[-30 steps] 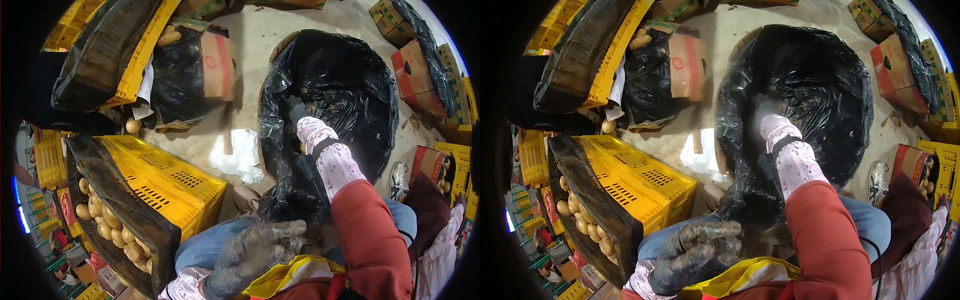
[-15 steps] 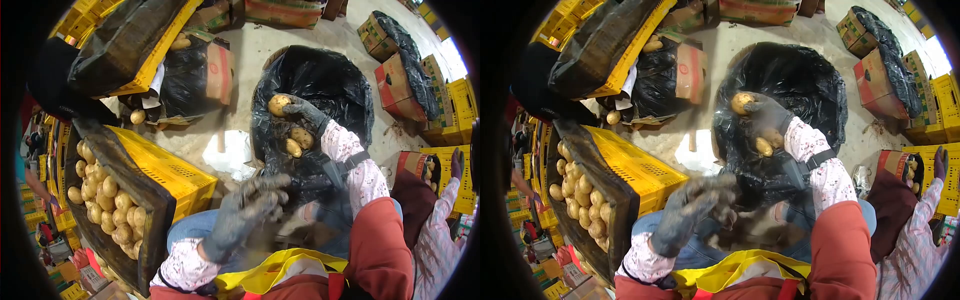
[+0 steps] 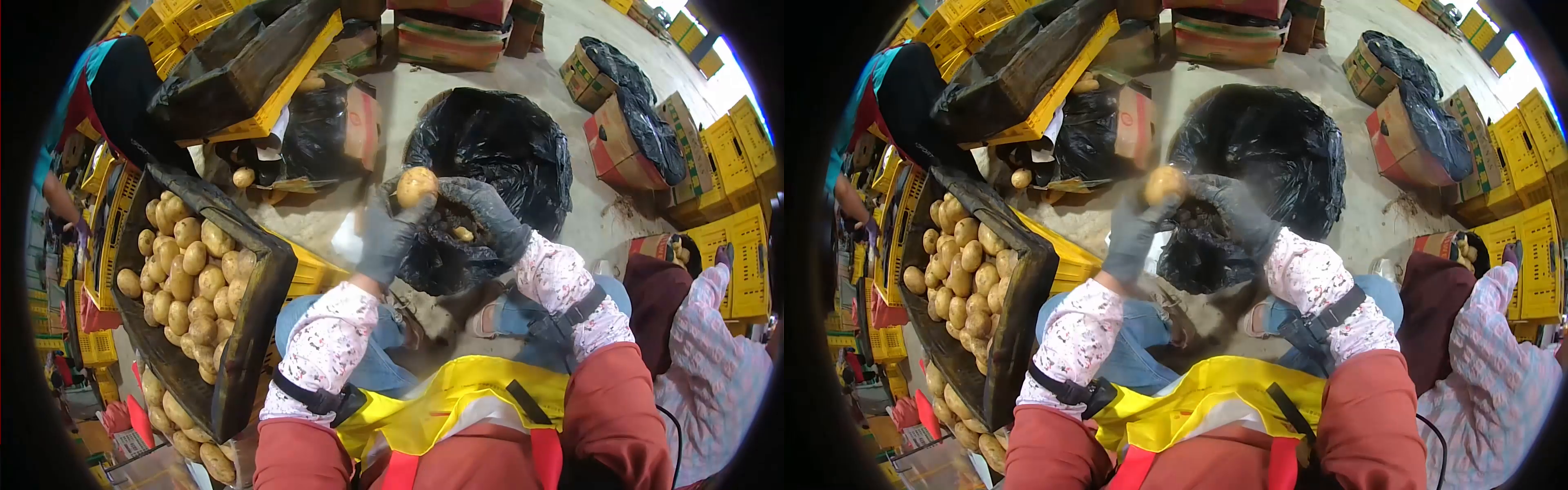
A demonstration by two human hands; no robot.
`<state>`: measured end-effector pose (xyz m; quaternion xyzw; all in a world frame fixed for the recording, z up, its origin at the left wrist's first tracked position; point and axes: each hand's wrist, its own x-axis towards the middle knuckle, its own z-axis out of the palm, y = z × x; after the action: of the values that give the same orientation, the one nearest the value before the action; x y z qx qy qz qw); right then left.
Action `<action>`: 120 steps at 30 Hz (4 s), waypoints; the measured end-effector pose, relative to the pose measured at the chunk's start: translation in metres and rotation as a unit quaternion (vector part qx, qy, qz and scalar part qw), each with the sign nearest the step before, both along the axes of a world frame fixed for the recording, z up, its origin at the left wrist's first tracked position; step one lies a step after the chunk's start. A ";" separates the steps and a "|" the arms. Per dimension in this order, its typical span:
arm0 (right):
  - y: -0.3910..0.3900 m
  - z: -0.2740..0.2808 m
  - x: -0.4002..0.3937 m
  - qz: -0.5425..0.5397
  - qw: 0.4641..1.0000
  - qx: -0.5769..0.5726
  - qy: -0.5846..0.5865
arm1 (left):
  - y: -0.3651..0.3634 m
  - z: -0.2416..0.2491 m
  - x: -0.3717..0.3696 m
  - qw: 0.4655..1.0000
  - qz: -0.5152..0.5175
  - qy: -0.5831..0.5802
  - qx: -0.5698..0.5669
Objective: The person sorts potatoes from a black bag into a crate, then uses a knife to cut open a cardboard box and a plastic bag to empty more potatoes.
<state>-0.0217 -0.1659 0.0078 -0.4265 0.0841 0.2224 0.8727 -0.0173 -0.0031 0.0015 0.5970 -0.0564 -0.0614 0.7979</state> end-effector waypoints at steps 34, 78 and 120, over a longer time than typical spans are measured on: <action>-0.007 -0.060 -0.018 -0.197 0.974 0.100 -0.043 | -0.009 -0.051 0.006 0.970 -0.117 0.203 -0.070; -0.027 -0.092 -0.014 -0.238 0.896 0.373 0.021 | -0.018 -0.027 -0.004 0.932 -0.198 0.246 -0.177; 0.006 -0.091 -0.028 -0.273 0.914 -0.167 -0.248 | -0.008 -0.036 -0.004 0.967 -0.160 0.194 0.033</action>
<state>-0.0497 -0.1601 -0.0830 -0.5682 0.0137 -0.1544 0.8082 -0.0210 -0.0115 -0.0341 0.5830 0.0067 -0.3053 0.7530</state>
